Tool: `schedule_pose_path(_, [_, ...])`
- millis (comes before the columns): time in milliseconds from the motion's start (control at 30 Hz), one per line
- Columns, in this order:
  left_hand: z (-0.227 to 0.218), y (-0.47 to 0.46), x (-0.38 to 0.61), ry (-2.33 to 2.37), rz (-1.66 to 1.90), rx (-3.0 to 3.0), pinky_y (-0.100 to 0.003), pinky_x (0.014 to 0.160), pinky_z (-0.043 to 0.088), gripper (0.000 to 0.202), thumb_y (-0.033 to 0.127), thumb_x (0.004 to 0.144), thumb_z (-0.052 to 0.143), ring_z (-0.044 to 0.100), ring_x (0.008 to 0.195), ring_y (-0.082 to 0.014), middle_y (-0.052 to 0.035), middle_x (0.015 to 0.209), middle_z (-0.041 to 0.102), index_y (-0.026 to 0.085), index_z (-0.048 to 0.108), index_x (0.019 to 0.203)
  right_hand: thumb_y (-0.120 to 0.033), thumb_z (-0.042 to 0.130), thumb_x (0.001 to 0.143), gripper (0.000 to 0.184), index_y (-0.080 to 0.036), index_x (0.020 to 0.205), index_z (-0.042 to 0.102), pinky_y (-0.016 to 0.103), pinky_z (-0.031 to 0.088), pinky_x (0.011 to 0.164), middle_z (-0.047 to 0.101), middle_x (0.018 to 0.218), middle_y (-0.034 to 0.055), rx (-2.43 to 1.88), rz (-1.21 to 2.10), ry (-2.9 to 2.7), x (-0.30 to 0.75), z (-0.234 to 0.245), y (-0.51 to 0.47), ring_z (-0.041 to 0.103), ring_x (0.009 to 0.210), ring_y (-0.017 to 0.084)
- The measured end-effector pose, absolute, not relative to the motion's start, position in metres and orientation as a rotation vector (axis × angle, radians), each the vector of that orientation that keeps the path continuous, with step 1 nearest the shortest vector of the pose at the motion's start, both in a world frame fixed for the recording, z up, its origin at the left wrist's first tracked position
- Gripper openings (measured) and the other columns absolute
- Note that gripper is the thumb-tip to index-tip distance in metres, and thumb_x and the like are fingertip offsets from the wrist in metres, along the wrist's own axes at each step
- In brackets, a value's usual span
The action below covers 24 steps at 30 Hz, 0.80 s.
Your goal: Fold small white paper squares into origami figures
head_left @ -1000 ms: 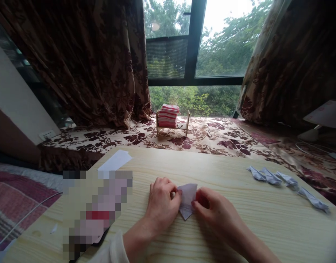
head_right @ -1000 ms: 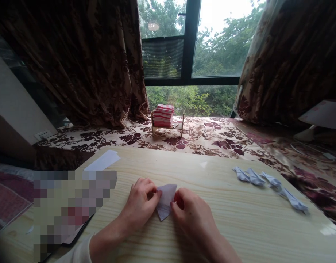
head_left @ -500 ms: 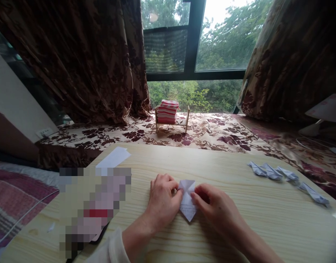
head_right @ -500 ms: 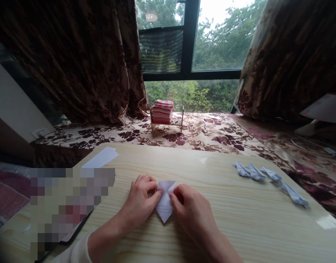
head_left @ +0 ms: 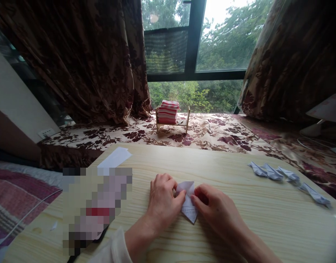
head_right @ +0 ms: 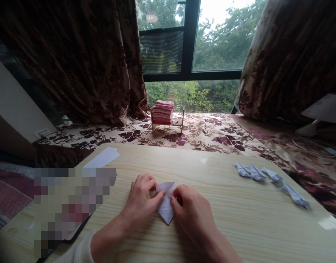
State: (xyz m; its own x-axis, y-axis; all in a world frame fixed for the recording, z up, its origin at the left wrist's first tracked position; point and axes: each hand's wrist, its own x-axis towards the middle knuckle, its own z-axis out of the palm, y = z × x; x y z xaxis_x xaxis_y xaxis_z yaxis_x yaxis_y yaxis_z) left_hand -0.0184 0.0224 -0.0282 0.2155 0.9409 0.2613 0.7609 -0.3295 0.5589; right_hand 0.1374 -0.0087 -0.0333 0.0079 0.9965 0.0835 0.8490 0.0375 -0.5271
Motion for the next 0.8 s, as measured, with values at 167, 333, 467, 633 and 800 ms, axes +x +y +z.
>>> schedule_pose_path(167, [-0.0275,0.0179,-0.0196,1.546,0.826,2.138,-0.035,0.082,0.035,0.011,0.013,0.069,0.064,0.050,0.092,-0.0201,-0.0012,0.085,0.060,0.020,0.057,0.064,-0.029,0.052,0.081,0.017,-0.021,0.067,0.055,0.025,0.031,0.055,0.060,0.066,-0.0009,-1.841,0.443,-1.898,0.1375,-0.0342,-0.0096,0.054,0.061,0.015])
schedule_pose_path(333, [-0.0292,0.0166,-0.0176,1.537,0.838,2.147,-0.035,0.083,0.035,0.011,0.010,0.069,0.061,0.050,0.092,-0.0197,-0.0010,0.085,0.060,0.020,0.059,0.065,-0.031,0.052,0.080,0.016,-0.021,0.069,0.057,0.024,0.032,0.054,0.059,0.063,-0.0015,-1.835,0.468,-1.854,0.1368,-0.0343,-0.0080,0.053,0.059,0.015])
schedule_pose_path(467, [-0.0276,0.0190,-0.0179,1.533,0.838,2.158,-0.036,0.083,0.035,0.010,0.014,0.072,0.059,0.050,0.092,-0.0206,-0.0021,0.085,0.060,0.020,0.058,0.064,-0.031,0.050,0.082,0.019,-0.021,0.068,0.058,0.024,0.033,0.054,0.060,0.064,-0.0007,-1.781,0.448,-1.855,0.1370,-0.0349,-0.0082,0.054,0.059,0.015])
schedule_pose_path(633, [-0.0279,0.0224,-0.0212,1.552,0.835,2.162,-0.036,0.081,0.037,0.011,0.017,0.076,0.057,0.050,0.090,-0.0208,-0.0028,0.083,0.061,0.019,0.057,0.065,-0.028,0.050,0.081,0.018,-0.020,0.068,0.059,0.023,0.033,0.053,0.060,0.064,0.0000,-1.722,0.417,-1.874,0.1376,-0.0347,-0.0097,0.053,0.057,0.014])
schedule_pose_path(800, [-0.0289,0.0217,-0.0217,1.551,0.828,2.166,-0.037,0.083,0.036,0.009,0.016,0.075,0.059,0.050,0.092,-0.0209,-0.0028,0.084,0.061,0.019,0.058,0.066,-0.030,0.051,0.080,0.018,-0.020,0.067,0.058,0.023,0.032,0.052,0.060,0.063,-0.0003,-1.784,0.415,-1.892,0.1364,-0.0311,-0.0093,0.053,0.057,0.014])
